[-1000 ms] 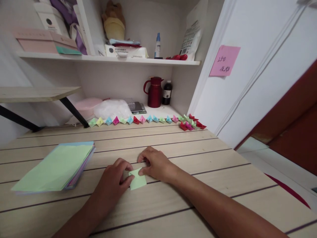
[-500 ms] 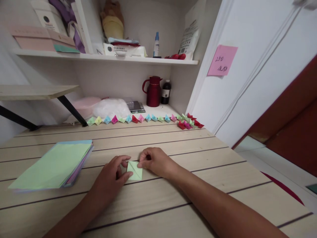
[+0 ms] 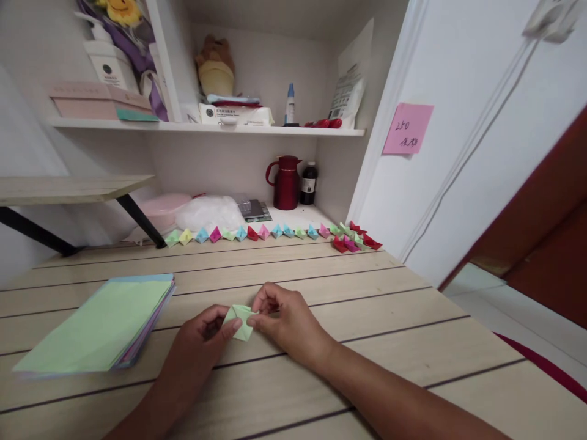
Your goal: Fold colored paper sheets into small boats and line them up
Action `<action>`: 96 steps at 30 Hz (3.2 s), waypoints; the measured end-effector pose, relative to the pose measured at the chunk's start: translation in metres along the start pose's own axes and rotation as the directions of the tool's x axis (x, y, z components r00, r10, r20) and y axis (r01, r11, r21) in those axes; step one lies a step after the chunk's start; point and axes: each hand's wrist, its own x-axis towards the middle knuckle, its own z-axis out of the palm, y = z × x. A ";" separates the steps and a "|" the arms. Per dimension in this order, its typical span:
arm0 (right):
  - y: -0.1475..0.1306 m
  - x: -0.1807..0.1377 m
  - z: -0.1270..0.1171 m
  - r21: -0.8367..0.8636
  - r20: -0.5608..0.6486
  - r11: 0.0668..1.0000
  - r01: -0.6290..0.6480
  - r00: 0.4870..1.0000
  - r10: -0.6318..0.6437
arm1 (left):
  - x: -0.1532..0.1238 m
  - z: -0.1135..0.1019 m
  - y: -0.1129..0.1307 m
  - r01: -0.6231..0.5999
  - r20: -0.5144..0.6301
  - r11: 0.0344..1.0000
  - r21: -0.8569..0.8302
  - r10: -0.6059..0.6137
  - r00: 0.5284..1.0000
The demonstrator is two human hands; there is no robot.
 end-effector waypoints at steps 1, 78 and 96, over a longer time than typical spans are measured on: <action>-0.001 -0.001 0.000 -0.004 0.004 1.000 0.016 1.000 -0.016 | -0.001 0.000 0.001 -0.039 -0.001 0.999 0.004 0.039 0.999; 0.032 0.014 0.001 -0.634 0.097 0.754 0.172 0.985 -0.143 | 0.002 0.012 -0.009 -0.072 -0.056 0.602 0.796 0.190 0.980; 0.035 0.017 -0.014 -0.498 0.160 0.841 0.212 0.975 -0.151 | 0.007 -0.004 -0.017 -0.367 0.160 0.573 0.733 0.379 0.912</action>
